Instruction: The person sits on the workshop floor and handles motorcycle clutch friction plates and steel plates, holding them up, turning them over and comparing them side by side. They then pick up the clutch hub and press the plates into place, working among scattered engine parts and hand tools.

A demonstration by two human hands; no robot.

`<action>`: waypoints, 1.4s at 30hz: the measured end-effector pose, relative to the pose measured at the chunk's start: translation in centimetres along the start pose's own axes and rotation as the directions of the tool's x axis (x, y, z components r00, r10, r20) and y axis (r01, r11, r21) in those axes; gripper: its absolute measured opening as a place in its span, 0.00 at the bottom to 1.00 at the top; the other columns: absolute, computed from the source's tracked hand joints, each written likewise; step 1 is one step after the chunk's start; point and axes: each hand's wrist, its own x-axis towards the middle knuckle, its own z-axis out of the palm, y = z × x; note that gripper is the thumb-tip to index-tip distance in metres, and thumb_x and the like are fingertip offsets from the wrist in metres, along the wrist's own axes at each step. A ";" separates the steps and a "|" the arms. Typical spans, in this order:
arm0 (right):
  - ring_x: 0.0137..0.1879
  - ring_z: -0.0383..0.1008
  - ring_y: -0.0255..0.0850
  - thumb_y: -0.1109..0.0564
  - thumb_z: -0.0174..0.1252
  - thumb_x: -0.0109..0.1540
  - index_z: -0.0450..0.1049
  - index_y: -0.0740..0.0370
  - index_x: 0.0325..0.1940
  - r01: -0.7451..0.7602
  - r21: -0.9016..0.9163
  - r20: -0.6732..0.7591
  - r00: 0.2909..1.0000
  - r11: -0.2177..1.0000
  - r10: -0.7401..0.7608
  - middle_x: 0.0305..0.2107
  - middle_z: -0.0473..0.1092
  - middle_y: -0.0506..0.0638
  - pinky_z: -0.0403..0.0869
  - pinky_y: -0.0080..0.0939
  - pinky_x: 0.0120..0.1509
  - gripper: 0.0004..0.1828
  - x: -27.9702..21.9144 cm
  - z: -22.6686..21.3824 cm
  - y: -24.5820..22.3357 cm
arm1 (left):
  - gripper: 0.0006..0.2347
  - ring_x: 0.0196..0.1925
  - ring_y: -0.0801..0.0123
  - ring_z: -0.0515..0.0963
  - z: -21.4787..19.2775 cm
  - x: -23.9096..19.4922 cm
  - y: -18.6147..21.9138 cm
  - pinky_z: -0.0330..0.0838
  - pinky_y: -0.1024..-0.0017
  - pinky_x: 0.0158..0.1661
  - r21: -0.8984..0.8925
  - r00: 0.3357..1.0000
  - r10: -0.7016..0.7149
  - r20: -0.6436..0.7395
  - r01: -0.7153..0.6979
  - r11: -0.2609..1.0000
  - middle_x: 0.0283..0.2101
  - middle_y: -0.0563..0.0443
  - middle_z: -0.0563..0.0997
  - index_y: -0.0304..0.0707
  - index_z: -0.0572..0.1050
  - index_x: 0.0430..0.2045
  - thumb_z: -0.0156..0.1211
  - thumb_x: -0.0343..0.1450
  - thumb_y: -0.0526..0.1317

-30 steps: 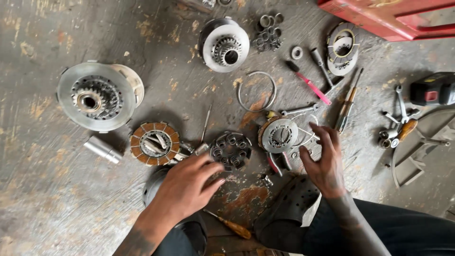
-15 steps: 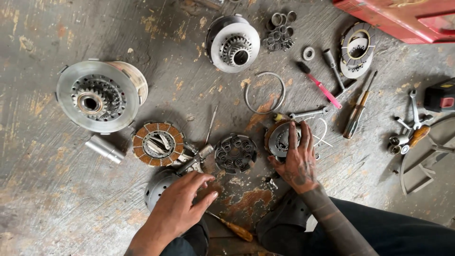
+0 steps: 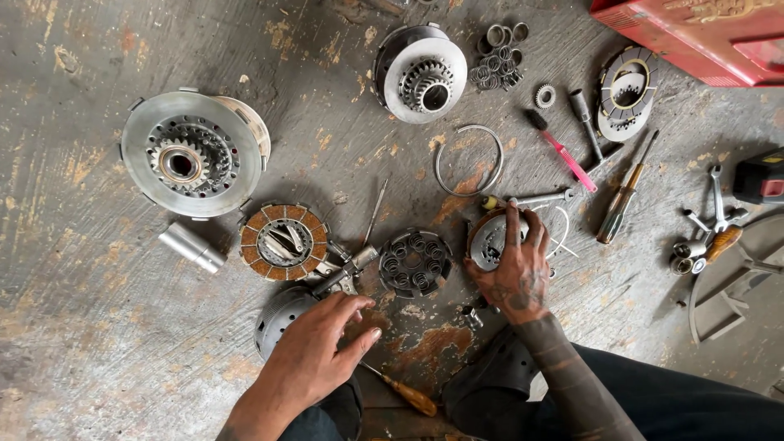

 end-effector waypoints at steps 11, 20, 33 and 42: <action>0.66 0.66 0.64 0.46 0.73 0.48 0.39 0.70 0.79 0.344 0.506 -0.139 0.938 0.791 -0.319 0.65 0.57 0.74 0.76 0.62 0.61 0.68 -2.4 -9.2 -6.1 | 0.22 0.40 0.74 0.84 -4.7 -0.6 4.0 0.78 0.73 0.37 -0.311 0.999 0.028 -0.022 -0.034 0.950 0.45 0.56 0.83 0.48 0.73 0.57 0.59 0.70 0.51; 0.69 0.66 0.61 0.46 0.83 0.33 0.48 0.65 0.78 0.533 0.361 0.022 0.815 0.765 -0.578 0.67 0.60 0.69 0.76 0.56 0.63 0.77 -6.1 -5.4 -14.8 | 0.24 0.50 0.60 0.83 -3.7 -3.3 -0.9 0.76 0.64 0.52 -0.619 0.995 0.087 -0.053 -0.101 0.779 0.56 0.40 0.82 0.31 0.69 0.61 0.49 0.74 0.50; 0.73 0.62 0.65 0.25 0.71 0.47 0.47 0.62 0.80 0.680 0.147 0.122 0.708 0.718 -0.696 0.69 0.59 0.67 0.72 0.68 0.67 0.69 -2.7 -1.2 -23.1 | 0.19 0.33 0.60 0.77 -1.5 -2.4 -10.5 0.74 0.64 0.32 -0.707 0.938 -0.086 -0.337 -0.191 0.681 0.42 0.36 0.80 0.38 0.72 0.59 0.49 0.77 0.46; 0.69 0.68 0.58 0.13 0.57 0.49 0.46 0.54 0.82 0.662 -0.210 0.081 0.745 0.719 -0.662 0.66 0.63 0.64 0.77 0.59 0.63 0.70 -1.5 2.3 -26.7 | 0.13 0.43 0.53 0.88 -4.3 -3.8 -10.8 0.86 0.63 0.43 -0.605 0.791 -0.254 -0.556 -0.176 0.776 0.47 0.32 0.83 0.32 0.73 0.55 0.55 0.75 0.31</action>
